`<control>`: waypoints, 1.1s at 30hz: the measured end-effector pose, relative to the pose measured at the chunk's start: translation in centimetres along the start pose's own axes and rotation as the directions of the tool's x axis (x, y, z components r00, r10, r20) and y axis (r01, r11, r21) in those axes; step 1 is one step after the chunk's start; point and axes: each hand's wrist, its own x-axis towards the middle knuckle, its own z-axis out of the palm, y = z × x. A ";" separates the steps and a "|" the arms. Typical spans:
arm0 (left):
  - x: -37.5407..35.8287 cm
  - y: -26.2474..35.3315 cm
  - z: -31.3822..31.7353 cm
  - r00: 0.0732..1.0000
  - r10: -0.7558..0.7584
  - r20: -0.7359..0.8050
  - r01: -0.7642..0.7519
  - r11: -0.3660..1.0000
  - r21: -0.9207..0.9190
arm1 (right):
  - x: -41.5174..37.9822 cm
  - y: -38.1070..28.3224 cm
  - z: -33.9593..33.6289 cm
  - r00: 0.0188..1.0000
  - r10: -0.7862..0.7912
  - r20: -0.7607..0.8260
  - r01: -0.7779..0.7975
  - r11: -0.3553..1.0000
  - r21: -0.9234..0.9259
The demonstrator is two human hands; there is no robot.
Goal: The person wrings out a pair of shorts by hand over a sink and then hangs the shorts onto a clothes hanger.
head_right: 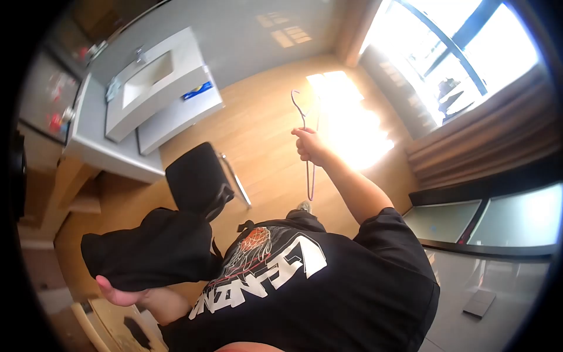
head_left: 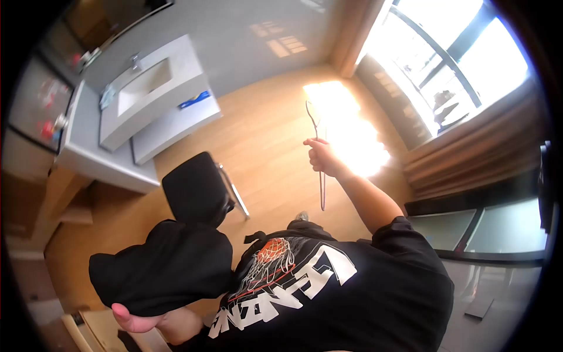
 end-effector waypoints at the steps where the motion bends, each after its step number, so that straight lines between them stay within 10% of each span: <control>1: 0.3 -2.0 1.0 1.000 -0.017 -0.004 0.017 0.999 -0.029 | -0.2 0.3 -3.6 0.998 -0.056 -0.010 0.056 0.997 0.051; 12: 22.0 -29.4 20.4 0.855 -0.361 0.372 0.481 0.821 -0.307 | -4.9 -4.4 -27.3 0.831 -0.392 -0.394 0.532 0.769 0.355; 19: 33.7 -53.7 33.3 0.800 -0.390 0.456 0.566 0.742 -0.358 | -0.5 -19.0 -41.6 0.650 -0.589 -0.481 0.738 0.641 0.212; 25: 43.6 -67.0 44.7 0.713 -0.331 0.618 0.645 0.656 -0.392 | 7.4 -31.8 -55.9 0.321 -0.614 -0.721 0.743 0.635 -0.210; 28: 48.0 -72.4 50.0 0.657 -0.352 0.667 0.696 0.624 -0.356 | 11.3 -36.9 -61.7 0.246 -0.465 -0.851 0.774 0.622 -0.116; 33: 51.9 -81.8 57.9 0.643 -0.401 0.653 0.699 0.655 -0.286 | 15.9 -44.2 -72.1 0.400 -0.316 -0.860 0.761 0.638 0.119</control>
